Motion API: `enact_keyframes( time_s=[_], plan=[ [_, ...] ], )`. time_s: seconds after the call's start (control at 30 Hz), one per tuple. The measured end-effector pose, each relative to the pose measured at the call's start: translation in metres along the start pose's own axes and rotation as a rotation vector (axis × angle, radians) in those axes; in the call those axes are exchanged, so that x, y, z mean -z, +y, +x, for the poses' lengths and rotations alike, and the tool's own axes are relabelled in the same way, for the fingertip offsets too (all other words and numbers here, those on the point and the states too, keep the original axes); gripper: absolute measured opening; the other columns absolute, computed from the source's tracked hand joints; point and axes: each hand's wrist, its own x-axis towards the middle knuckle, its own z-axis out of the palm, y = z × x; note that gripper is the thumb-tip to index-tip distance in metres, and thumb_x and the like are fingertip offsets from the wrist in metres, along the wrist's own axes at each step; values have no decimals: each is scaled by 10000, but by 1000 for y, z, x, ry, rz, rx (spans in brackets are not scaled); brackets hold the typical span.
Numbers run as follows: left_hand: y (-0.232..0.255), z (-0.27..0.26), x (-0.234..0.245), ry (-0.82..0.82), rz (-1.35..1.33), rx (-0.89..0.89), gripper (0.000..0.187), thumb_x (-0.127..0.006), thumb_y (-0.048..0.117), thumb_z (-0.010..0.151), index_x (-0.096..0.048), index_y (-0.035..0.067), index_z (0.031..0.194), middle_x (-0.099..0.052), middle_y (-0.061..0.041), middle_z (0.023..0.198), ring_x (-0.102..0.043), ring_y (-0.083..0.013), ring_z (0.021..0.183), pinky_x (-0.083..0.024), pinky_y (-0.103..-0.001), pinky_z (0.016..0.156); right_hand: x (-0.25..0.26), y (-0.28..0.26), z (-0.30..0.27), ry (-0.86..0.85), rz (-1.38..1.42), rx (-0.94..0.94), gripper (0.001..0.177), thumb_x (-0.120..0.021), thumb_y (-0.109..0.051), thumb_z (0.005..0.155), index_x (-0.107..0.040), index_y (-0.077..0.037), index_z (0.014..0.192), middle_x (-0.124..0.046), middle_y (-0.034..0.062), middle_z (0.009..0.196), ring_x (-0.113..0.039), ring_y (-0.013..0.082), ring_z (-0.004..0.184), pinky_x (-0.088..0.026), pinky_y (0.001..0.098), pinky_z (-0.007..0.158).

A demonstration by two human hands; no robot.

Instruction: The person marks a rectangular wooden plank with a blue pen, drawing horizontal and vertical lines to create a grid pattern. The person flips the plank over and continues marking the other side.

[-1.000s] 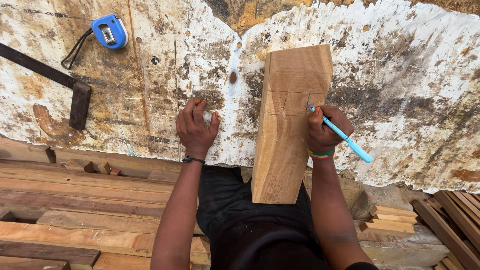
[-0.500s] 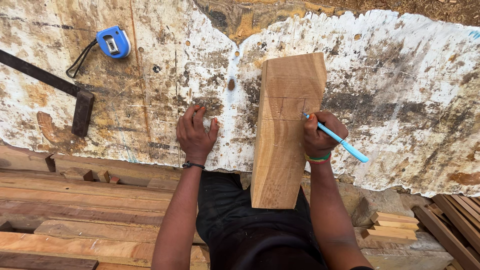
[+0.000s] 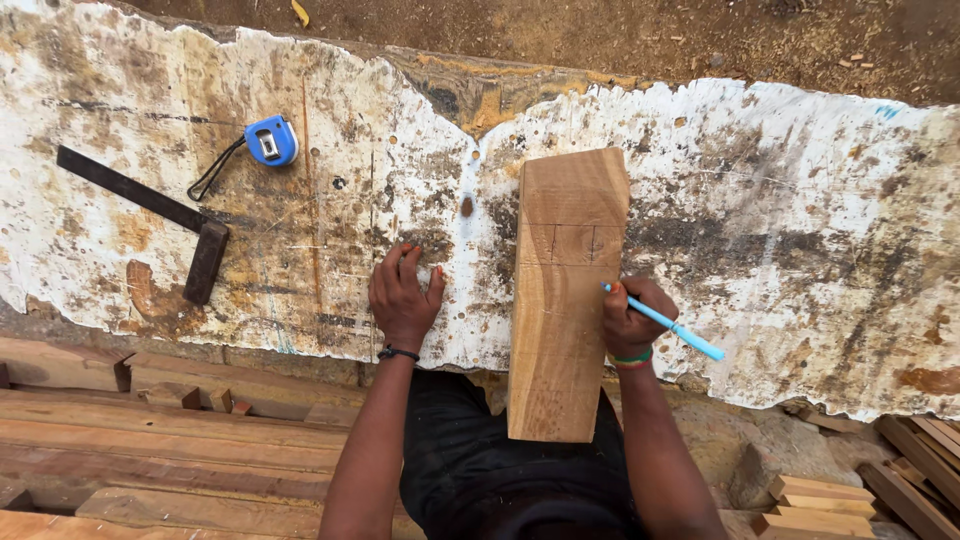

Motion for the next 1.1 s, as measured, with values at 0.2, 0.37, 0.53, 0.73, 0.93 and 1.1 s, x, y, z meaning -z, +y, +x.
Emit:
enact_keyframes(
  time_s=[0.2,0.37,0.53,0.73,0.93,1.1],
  plan=[
    [0,-7,2,27,43,-5,377,-644,370,975,-576,125,1253,-572,-95,1273,-636,-283,1056,-550,-469,859,64,-18,-78,-51,236,-281,234,-592,-199,1015,-636,31,1002,-629,60,641,-635,137,555,-492,277,526],
    [27,-17,9,97,53,83,462,-604,496,984,-525,177,1308,-559,-62,1346,-628,-249,1150,-536,-493,948,117,6,-107,-187,231,-216,382,-450,-239,1097,-540,56,1323,-691,206,1149,-762,234,854,-655,340,694],
    [104,-123,46,-151,-812,439,817,-420,714,941,-403,109,1489,-506,-138,1411,-605,-231,1138,-556,-425,940,112,44,-116,-160,336,-469,419,-411,-295,1100,-505,1,1381,-669,193,1250,-732,254,1009,-627,393,822],
    [161,-220,85,-40,-618,273,700,-595,439,1008,-400,-10,1508,-488,-244,1431,-495,-448,1314,-443,-534,1060,42,3,-164,-217,336,-450,437,-443,-340,1181,-635,39,1287,-685,210,1167,-645,292,1070,-536,409,910],
    [57,-159,88,168,-398,340,498,-596,440,1007,-568,42,1303,-606,-203,1250,-598,-400,1179,-492,-502,984,-10,-68,-131,-512,616,-753,473,-437,-410,1025,-523,-58,1329,-652,107,1277,-708,224,1099,-644,390,776],
    [-25,-100,106,155,-202,331,398,-561,428,1015,-603,124,1269,-601,-115,1320,-603,-339,1222,-495,-504,1009,8,-131,-92,-685,229,-290,434,-468,-367,1057,-609,-40,1306,-720,175,1168,-726,259,712,-596,345,667]
  ],
)
